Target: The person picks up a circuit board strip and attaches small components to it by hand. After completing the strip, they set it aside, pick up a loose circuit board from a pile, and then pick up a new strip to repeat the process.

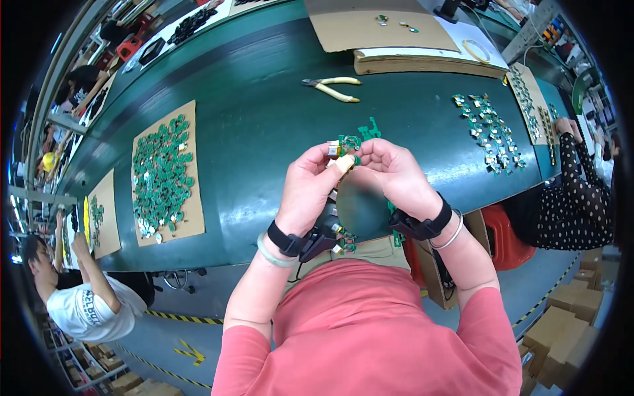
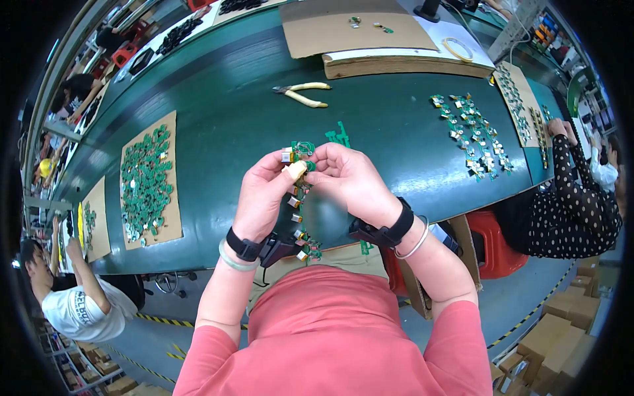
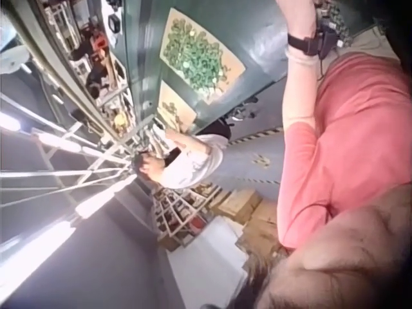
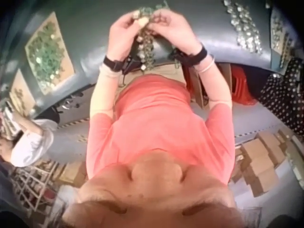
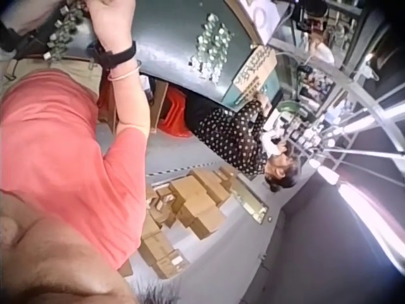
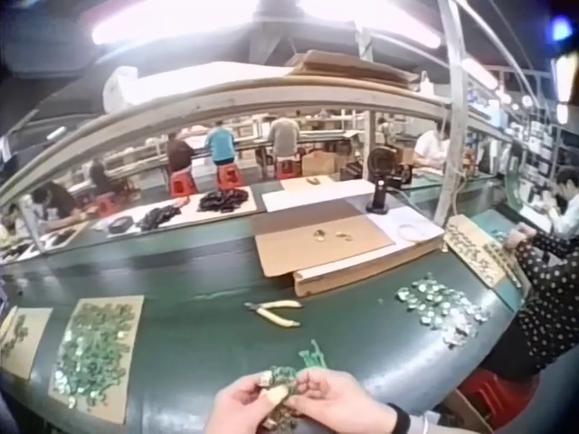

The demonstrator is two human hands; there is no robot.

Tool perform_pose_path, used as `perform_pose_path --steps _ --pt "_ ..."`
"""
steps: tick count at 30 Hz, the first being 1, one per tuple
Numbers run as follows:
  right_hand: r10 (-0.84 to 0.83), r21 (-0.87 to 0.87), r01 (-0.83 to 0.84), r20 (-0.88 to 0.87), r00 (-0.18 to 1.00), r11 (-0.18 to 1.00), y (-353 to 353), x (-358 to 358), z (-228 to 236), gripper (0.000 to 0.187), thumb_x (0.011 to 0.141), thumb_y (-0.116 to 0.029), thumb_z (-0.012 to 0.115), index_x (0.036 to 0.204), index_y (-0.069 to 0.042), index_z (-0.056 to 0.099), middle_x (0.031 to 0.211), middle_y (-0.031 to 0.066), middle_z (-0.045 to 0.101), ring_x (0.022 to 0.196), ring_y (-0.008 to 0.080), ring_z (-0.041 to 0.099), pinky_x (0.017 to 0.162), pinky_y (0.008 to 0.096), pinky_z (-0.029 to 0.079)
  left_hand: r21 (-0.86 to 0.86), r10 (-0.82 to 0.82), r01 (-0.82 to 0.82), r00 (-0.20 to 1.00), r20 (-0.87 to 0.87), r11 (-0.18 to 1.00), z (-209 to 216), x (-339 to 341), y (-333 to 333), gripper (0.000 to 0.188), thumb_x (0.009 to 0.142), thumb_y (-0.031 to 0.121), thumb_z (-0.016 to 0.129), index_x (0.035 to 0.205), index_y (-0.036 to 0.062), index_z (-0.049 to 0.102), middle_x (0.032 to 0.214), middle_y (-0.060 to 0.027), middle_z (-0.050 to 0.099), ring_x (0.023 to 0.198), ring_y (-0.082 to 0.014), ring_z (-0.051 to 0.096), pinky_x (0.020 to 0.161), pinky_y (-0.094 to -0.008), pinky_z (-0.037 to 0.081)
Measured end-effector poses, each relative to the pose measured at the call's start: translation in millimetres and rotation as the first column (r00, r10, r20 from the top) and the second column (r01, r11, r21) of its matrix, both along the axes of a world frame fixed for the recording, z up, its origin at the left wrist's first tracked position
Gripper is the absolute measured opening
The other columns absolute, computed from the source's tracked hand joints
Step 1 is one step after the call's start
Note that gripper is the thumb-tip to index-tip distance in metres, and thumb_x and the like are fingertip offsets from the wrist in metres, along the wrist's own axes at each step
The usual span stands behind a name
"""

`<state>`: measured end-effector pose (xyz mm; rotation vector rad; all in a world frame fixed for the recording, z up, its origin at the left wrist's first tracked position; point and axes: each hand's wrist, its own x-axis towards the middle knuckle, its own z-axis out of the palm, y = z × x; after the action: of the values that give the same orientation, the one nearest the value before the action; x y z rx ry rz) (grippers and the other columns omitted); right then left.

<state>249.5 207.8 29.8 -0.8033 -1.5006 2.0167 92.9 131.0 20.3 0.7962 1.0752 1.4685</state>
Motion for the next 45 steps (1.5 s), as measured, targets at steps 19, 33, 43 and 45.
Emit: perform_pose_path --steps 19,33,43,45 --pt "-0.262 0.874 0.000 0.145 0.954 0.485 5.0 2.2 23.2 0.012 0.089 0.002 0.058 0.100 0.000 0.060 0.086 0.0100 0.061 0.076 0.0186 0.064 0.068 0.0295 0.052 -0.067 0.045 -0.044 0.999 0.016 0.997 5.5 2.3 -5.4 0.021 0.092 0.005 0.063 0.112 0.0013 0.065 0.096 -0.0025 0.069 0.083 -0.0067 0.063 0.070 -0.0204 0.052" --pt "-0.114 0.880 -0.121 0.194 0.974 0.460 9.8 3.3 21.2 0.013 0.089 0.004 0.053 0.100 0.000 0.058 0.089 0.0135 0.059 0.081 0.0277 0.063 0.072 0.0325 0.050 -0.117 -0.043 0.076 0.963 0.265 0.990 9.4 1.0 -11.0 0.019 0.093 0.005 0.062 0.111 0.0003 0.063 0.092 -0.0038 0.069 0.078 -0.0078 0.064 0.067 -0.0228 0.053" --pt "-0.179 0.903 -0.140 0.229 0.957 0.406 -9.0 0.4 44.0 0.021 0.084 0.004 0.061 0.103 -0.002 0.066 0.085 0.0113 0.058 0.070 0.0215 0.057 0.063 0.0309 0.046 0.125 0.253 -0.242 0.964 -0.085 0.962 3.1 28.3 -13.2 0.031 0.089 -0.002 0.062 0.119 0.0011 0.058 0.089 -0.0014 0.066 0.075 -0.0069 0.062 0.065 -0.0203 0.050" --pt "-0.138 0.891 -0.184 0.262 0.955 0.415 -13.2 2.3 44.3 0.020 0.084 0.003 0.063 0.103 -0.002 0.067 0.084 0.0108 0.058 0.068 0.0200 0.056 0.061 0.0303 0.045 0.151 0.267 -0.240 0.943 -0.197 0.959 4.2 31.3 -15.5 0.032 0.089 -0.002 0.062 0.120 0.0011 0.058 0.089 -0.0012 0.066 0.075 -0.0064 0.061 0.064 -0.0197 0.049"
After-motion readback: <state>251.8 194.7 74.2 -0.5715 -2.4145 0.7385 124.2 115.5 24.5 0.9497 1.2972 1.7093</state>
